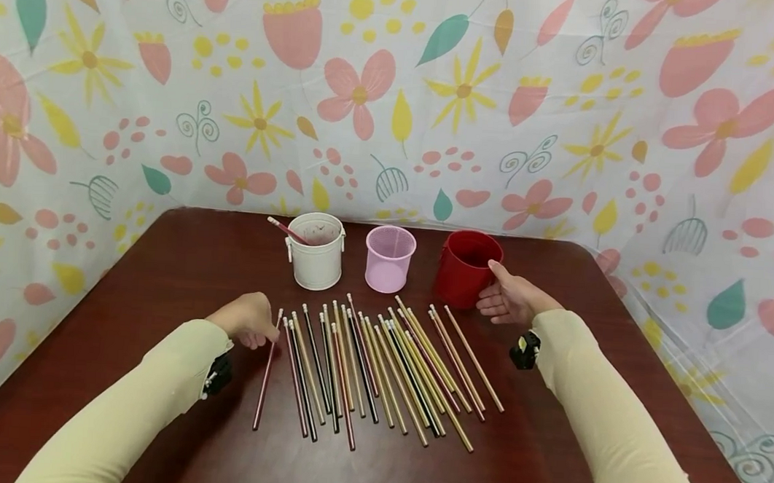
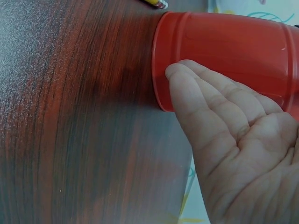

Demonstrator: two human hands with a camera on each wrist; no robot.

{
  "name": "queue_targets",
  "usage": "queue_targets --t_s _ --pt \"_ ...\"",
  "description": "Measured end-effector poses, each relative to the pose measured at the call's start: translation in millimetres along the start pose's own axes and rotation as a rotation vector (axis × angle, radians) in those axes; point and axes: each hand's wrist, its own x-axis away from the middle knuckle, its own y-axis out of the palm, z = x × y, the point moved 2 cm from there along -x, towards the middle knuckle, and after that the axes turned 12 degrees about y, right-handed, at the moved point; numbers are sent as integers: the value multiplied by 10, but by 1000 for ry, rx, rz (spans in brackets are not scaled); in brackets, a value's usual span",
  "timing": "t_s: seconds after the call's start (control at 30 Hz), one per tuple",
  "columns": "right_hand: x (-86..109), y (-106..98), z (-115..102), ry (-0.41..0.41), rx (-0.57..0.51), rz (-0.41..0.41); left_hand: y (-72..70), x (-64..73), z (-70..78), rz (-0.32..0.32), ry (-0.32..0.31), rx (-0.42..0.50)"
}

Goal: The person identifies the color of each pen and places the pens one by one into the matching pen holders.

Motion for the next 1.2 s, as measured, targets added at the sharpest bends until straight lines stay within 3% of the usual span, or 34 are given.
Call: queue_targets --t_s 0.03,0.07,0.2,0.3,0.8,1.2 --pt "4 -5 -4 -2 4 3 10 4 2 -24 -32 -23" --pt "9 -8 -8 -3 10 5 -8 143 257 -18 -102 -101" --pt "6 1 -15 3 5 -5 10 536 823 -95 -119 -190" --pt "-5 12 -15 5 -4 -14 46 671 988 -132 -128 -224" --pt "-1 0 -37 -5 9 -10 128 612 982 -144 -128 -161" --pt "-49 -50 -13 0 22 -25 53 682 990 -104 -121 -142"
